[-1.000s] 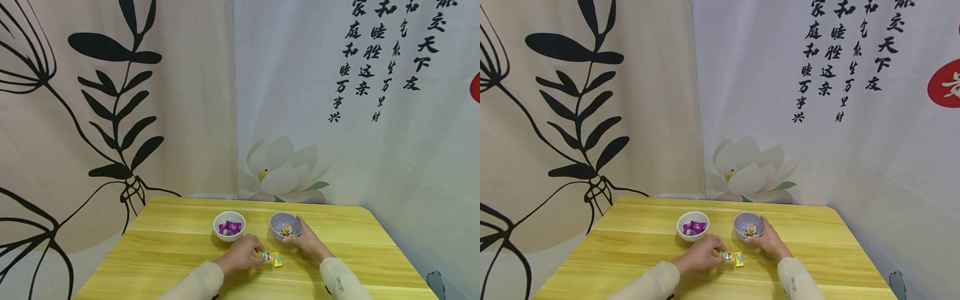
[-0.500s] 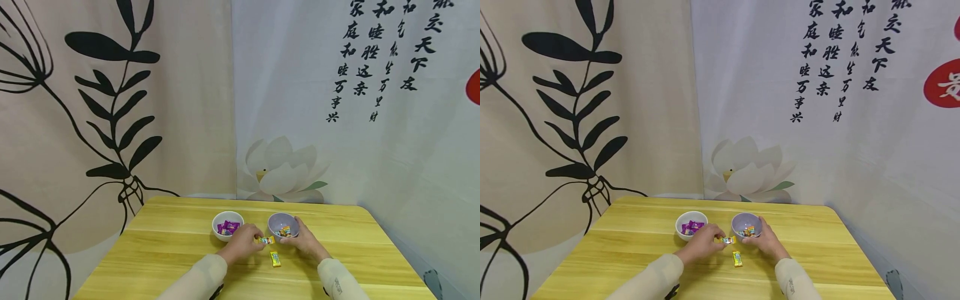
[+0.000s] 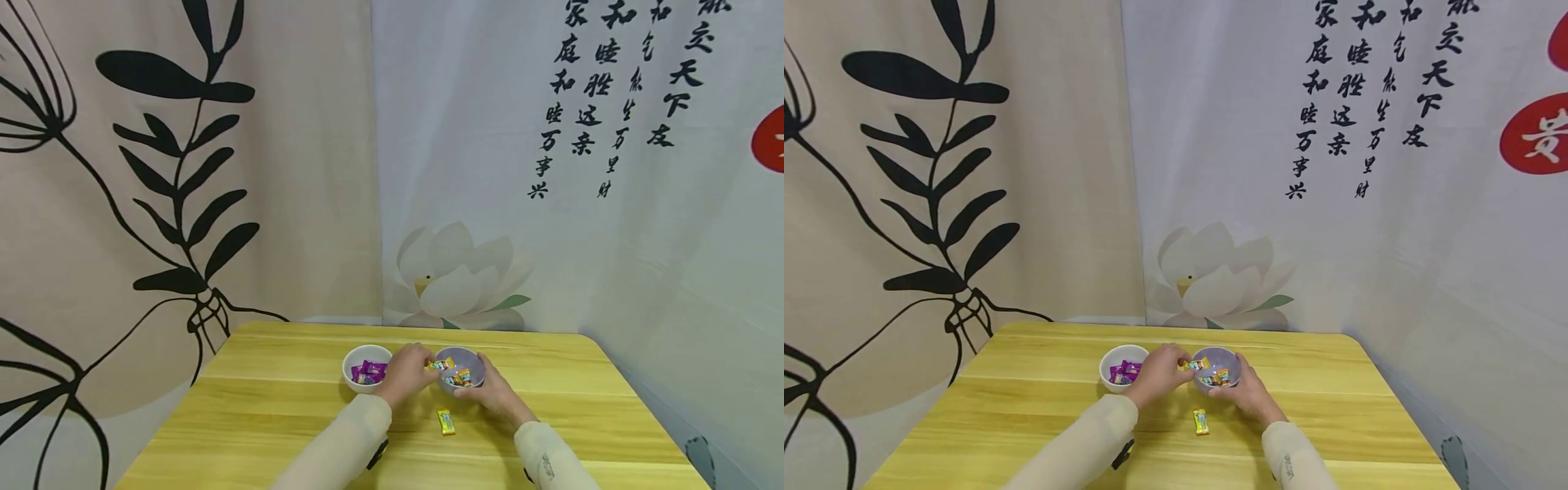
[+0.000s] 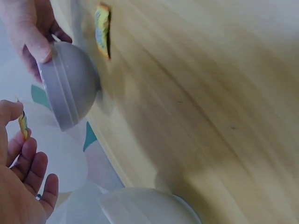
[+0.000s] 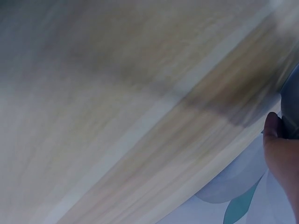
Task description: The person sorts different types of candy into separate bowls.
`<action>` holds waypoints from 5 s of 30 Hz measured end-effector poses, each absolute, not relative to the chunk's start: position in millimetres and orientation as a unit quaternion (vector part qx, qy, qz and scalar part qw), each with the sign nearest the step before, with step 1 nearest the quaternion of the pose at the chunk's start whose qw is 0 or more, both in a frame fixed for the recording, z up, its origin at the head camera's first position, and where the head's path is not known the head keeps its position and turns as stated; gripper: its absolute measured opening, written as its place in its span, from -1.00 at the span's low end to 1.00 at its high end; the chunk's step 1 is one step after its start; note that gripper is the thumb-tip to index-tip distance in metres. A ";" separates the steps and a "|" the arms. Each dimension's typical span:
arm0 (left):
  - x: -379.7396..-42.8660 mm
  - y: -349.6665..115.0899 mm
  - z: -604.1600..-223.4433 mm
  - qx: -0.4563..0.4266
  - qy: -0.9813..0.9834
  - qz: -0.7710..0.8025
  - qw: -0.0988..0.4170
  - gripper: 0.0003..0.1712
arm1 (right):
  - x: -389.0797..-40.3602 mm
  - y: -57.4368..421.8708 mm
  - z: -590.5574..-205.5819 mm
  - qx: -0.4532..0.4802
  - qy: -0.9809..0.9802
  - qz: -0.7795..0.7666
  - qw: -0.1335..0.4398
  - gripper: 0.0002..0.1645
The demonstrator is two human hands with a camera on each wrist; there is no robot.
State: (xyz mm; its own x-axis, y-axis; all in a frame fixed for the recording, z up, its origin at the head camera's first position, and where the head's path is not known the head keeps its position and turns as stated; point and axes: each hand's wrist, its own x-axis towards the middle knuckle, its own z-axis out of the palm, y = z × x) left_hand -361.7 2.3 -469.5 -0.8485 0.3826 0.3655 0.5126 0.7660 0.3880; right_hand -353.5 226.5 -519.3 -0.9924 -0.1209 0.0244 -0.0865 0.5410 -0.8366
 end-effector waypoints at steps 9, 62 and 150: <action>-373.8 17.1 -467.5 -0.232 -0.936 -0.221 0.146 -0.77 | -353.9 223.5 -519.3 -0.066 0.865 -0.496 0.019 0.41; -342.5 -9.7 -526.7 -0.394 -0.903 -0.170 0.037 -0.78 | -350.8 226.6 -516.6 -0.049 0.874 -0.482 0.029 0.43; -348.4 -13.7 -494.6 -0.270 -0.903 -0.306 0.134 -0.83 | -351.0 225.7 -518.3 -0.046 0.876 -0.480 0.025 0.45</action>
